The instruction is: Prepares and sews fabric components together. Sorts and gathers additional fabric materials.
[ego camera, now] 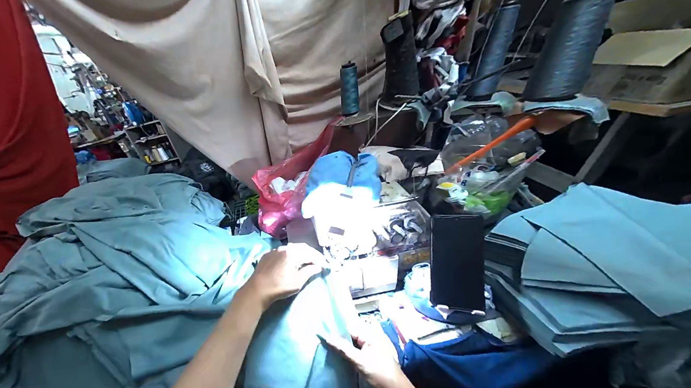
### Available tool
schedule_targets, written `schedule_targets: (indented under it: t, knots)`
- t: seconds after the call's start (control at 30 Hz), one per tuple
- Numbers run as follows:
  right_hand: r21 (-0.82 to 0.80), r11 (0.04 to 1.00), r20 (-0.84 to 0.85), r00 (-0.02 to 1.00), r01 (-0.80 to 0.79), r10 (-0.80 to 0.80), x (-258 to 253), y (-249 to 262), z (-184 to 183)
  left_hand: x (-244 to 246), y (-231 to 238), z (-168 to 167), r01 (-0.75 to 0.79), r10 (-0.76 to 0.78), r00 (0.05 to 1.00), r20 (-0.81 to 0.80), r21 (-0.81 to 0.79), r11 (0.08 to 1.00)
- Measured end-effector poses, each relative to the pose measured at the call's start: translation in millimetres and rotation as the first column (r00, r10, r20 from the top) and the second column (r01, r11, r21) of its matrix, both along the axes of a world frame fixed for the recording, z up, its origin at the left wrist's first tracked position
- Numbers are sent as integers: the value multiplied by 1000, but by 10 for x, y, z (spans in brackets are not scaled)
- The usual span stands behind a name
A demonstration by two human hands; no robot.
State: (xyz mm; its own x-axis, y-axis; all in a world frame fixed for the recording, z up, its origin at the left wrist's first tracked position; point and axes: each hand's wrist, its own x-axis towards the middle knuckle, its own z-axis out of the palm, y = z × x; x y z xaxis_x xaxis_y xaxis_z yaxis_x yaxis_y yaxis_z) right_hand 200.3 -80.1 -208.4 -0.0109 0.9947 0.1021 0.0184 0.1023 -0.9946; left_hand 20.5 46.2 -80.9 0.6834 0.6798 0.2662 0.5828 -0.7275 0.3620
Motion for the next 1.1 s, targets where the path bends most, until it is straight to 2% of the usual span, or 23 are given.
schedule_targets:
  t: [0.07,0.17,0.23,0.3,0.37,0.47,0.6,0.67,0.77,0.87,1.03,1.1]
  knots:
    - [-24,999,131,991,34,-31,77,165,-214,151,197,-242,-95,96,995,3,-131,987]
    - [-3,994,177,979,106,-103,156,299,-273,233,267,-486,-126,145,980,138,-141,982]
    - [21,987,142,976,161,-163,152,309,-191,231,222,-500,-135,178,963,201,-211,968]
    - [98,966,129,959,240,-251,133,309,-185,201,166,-423,-176,218,964,151,-254,951]
    - [174,934,125,934,311,-335,132,299,-197,188,122,-355,-206,237,964,121,-226,952]
    - [231,894,75,910,383,-409,151,370,-228,244,99,-310,-234,261,952,161,-170,957]
    - [104,937,73,937,332,-340,220,468,-155,367,140,-388,-324,351,927,132,-189,927]
    - [39,964,9,965,262,-262,247,520,-150,423,148,-433,-348,385,910,152,-223,911]
    - [-43,989,1,990,142,-142,300,505,-141,455,105,-452,-385,410,909,78,-226,895]
    - [-113,989,23,995,99,-97,337,423,-146,457,26,-401,-397,413,910,27,-229,889]
    - [-120,990,-60,995,78,-85,357,218,-178,445,-105,-504,-341,375,905,200,-187,921]
    - [-137,988,-62,995,70,-79,365,170,-107,452,-126,-537,-345,381,898,219,-186,920]
